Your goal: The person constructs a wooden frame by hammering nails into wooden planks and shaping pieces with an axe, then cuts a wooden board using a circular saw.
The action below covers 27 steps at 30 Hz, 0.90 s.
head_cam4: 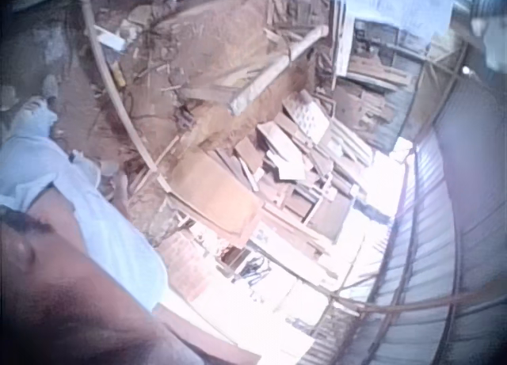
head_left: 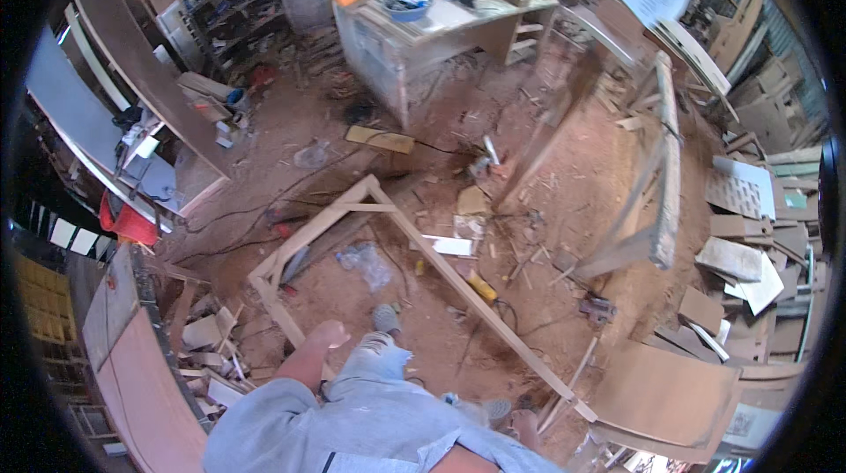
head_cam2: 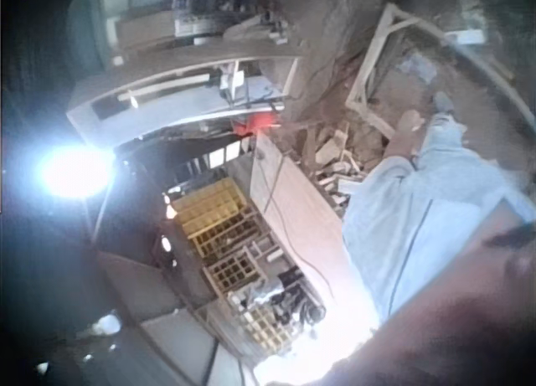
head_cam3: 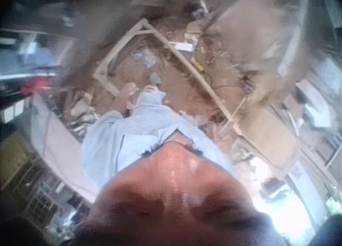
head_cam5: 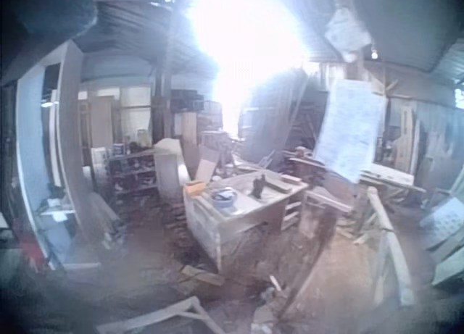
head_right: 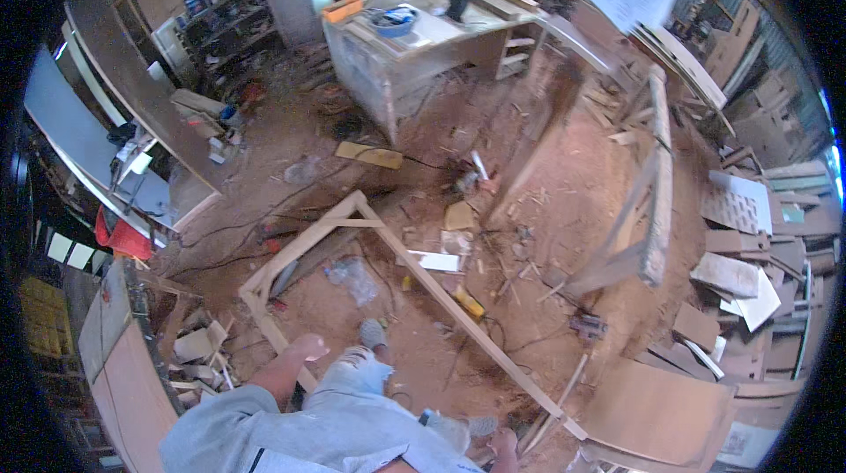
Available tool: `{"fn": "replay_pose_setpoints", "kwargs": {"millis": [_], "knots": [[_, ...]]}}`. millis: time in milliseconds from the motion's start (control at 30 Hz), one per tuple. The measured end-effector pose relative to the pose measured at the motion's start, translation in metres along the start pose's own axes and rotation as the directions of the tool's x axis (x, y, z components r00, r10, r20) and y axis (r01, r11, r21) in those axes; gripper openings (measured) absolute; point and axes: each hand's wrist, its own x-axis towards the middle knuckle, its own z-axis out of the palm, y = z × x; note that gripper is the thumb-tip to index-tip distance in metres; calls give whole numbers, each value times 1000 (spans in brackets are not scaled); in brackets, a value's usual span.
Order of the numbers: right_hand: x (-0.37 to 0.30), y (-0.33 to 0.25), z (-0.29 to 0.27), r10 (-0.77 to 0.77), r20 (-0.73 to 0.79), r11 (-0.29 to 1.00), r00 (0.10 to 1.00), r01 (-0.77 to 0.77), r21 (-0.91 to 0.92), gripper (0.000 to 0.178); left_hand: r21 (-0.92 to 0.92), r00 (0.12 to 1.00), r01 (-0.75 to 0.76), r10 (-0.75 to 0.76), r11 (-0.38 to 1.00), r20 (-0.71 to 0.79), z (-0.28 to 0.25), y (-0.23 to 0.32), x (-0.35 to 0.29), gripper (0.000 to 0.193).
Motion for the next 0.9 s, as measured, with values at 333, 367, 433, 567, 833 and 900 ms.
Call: {"fn": "replay_pose_setpoints", "kwargs": {"millis": [333, 367, 433, 567, 833, 900], "knots": [[129, -392, -138, -251, -146, 968, 957, 250, -25, 31, -492, 902, 82, -274, 867, -333, -182, -166, 1, 39], [148, -410, -139, -252, -212, 947, 944, 286, 148, 29, -544, 878, 51, -297, 838, -375, -189, -187, 13, 40], [167, -475, -143, -276, -249, 878, 928, 349, 328, 26, -355, 904, 101, -235, 929, -357, -178, -241, 12, 37], [203, -590, -166, -417, -286, 748, 863, 505, 431, 28, -288, 931, 222, -290, 931, -220, -189, -260, 3, 30], [215, -915, -283, -749, -227, 576, 623, 781, 241, 37, -631, 765, 262, -556, 730, -326, -255, -279, 17, 31], [206, -982, -320, -779, -237, 520, 581, 809, 273, 37, -668, 798, 220, -525, 711, -296, -299, -293, 59, 32]]}}
